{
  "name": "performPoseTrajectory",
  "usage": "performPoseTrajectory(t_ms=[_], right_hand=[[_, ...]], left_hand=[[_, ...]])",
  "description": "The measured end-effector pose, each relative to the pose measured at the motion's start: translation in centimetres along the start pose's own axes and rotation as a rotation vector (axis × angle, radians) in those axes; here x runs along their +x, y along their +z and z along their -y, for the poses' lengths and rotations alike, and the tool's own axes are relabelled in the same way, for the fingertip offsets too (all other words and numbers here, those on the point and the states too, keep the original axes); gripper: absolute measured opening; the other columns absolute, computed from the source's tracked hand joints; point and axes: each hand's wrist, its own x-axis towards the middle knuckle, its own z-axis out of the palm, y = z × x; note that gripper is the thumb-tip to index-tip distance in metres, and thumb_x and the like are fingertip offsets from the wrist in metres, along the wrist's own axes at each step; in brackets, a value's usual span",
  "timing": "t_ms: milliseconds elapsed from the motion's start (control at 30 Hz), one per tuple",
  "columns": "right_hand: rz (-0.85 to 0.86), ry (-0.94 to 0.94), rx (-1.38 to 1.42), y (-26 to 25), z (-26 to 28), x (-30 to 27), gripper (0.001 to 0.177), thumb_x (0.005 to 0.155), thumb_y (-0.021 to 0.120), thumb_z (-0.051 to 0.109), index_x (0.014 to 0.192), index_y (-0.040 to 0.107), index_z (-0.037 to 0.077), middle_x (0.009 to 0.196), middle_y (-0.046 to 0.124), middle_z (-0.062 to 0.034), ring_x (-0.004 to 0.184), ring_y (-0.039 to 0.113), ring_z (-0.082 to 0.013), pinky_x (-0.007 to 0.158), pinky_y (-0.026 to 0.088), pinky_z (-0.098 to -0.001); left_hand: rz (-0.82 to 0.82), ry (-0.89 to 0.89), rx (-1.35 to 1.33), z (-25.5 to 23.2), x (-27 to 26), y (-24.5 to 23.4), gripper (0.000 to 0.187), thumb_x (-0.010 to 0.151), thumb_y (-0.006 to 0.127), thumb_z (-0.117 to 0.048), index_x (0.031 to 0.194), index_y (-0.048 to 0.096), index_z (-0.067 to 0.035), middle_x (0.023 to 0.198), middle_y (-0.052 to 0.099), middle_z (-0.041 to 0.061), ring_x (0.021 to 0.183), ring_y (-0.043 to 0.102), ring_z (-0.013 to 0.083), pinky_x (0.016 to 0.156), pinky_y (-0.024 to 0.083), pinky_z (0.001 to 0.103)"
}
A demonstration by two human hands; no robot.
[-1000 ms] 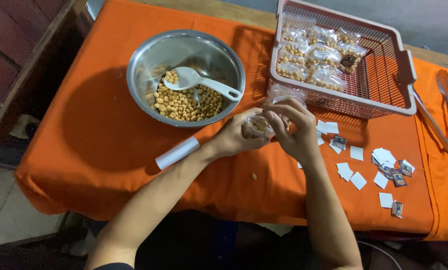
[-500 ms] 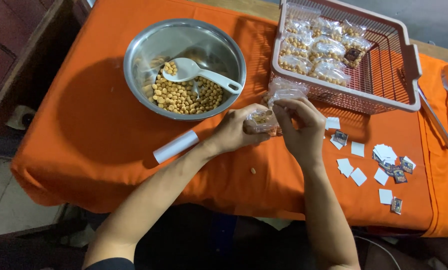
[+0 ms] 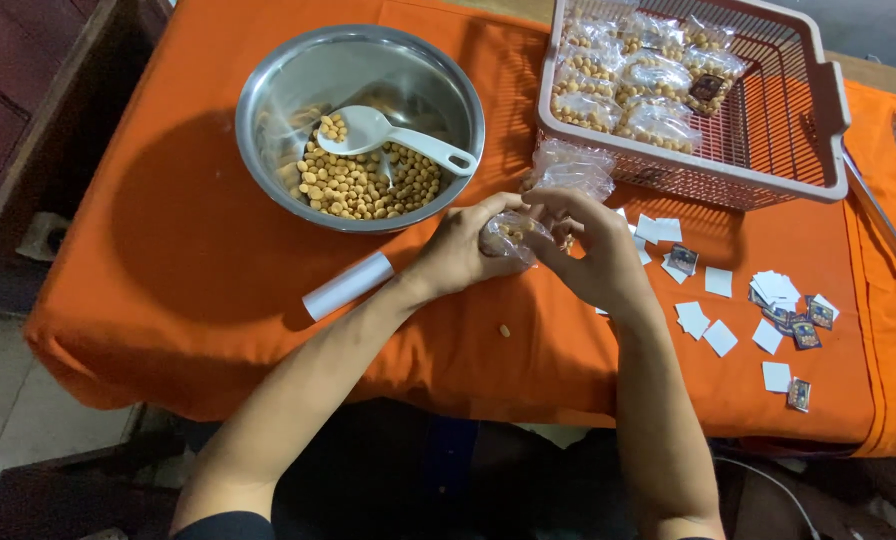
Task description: Scooping peanuts from a bowl into small plastic bags and adding small packets.
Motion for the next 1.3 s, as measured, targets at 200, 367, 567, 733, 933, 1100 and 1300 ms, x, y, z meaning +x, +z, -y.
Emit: performPoseTrajectory(t_ms=[200,367,567,733,933,1100,1300], right_hand=[[-0.149,0.069,0.178,0.1,0.3,0.1,0.022,0.081,0.062,-0.011,0.102,0.063,-0.005,0.079,0.056,-0.0130,0.071,0.053,-0.0145,0.067,0.052,-0.0331],[-0.094,0.019,0.255,-0.2,0.4,0.0,0.018,0.082,0.059,-0.010,0.099,0.060,-0.004,0.097,0.052,-0.0138,0.088,0.050,-0.0169,0.074,0.046,-0.0306],[-0.035,-0.213,-0.209,-0.5,0.9,0.5,0.021,0.087,0.062,0.019,0.101,0.063,0.004,0.110,0.047,-0.0169,0.095,0.045,-0.0305,0.085,0.037,-0.0427],[-0.050,-0.217,-0.147,-1.3,0.2,-1.5,0.036,0.075,0.075,0.027,0.100,0.061,0.005,0.087,0.047,-0.0089,0.076,0.043,-0.0213,0.071,0.037,-0.0324],[0.385,-0.026,-0.183,0.9,2.7,-3.8,0.014,0.075,0.071,0.009,0.081,0.061,0.001,0.066,0.056,-0.0137,0.054,0.056,-0.0298,0.049,0.046,-0.0383],[0.220,-0.089,-0.172,-0.8,3.5,-3.7,0.018,0.076,0.065,0.000,0.093,0.065,0.005,0.076,0.062,-0.0086,0.061,0.060,-0.0262,0.056,0.050,-0.0367],[-0.033,-0.319,-0.519,-1.3,1.5,-0.1,0.016,0.078,0.072,0.006,0.093,0.068,0.005,0.078,0.057,-0.0113,0.068,0.055,-0.0309,0.061,0.046,-0.0383]], left_hand=[[0.019,0.006,-0.018,0.2,0.0,0.2,0.050,0.067,0.079,-0.023,0.112,0.056,-0.017,0.101,0.067,0.015,0.099,0.061,0.0367,0.086,0.048,0.046],[0.007,-0.023,0.004,-0.8,0.0,0.0,0.052,0.067,0.078,-0.023,0.113,0.055,-0.019,0.100,0.066,0.017,0.098,0.061,0.0399,0.086,0.047,0.047],[-0.061,0.018,0.003,1.0,0.2,0.3,0.061,0.065,0.080,-0.029,0.118,0.051,-0.024,0.103,0.065,0.014,0.102,0.060,0.0359,0.087,0.047,0.045],[-0.079,0.023,0.065,1.6,0.2,0.3,0.059,0.064,0.081,-0.032,0.115,0.052,-0.023,0.100,0.065,0.014,0.098,0.062,0.0348,0.085,0.049,0.043],[-0.052,0.010,0.050,0.8,0.4,0.3,0.059,0.064,0.080,-0.034,0.115,0.053,-0.018,0.097,0.065,0.019,0.096,0.063,0.0376,0.084,0.049,0.045],[0.000,0.055,0.058,0.8,0.6,0.3,0.058,0.065,0.080,-0.032,0.114,0.054,-0.016,0.098,0.064,0.018,0.097,0.062,0.0375,0.084,0.049,0.045],[0.020,0.095,0.078,1.2,0.8,0.5,0.059,0.065,0.080,-0.036,0.114,0.054,-0.017,0.102,0.062,0.014,0.098,0.061,0.0347,0.085,0.049,0.043]])
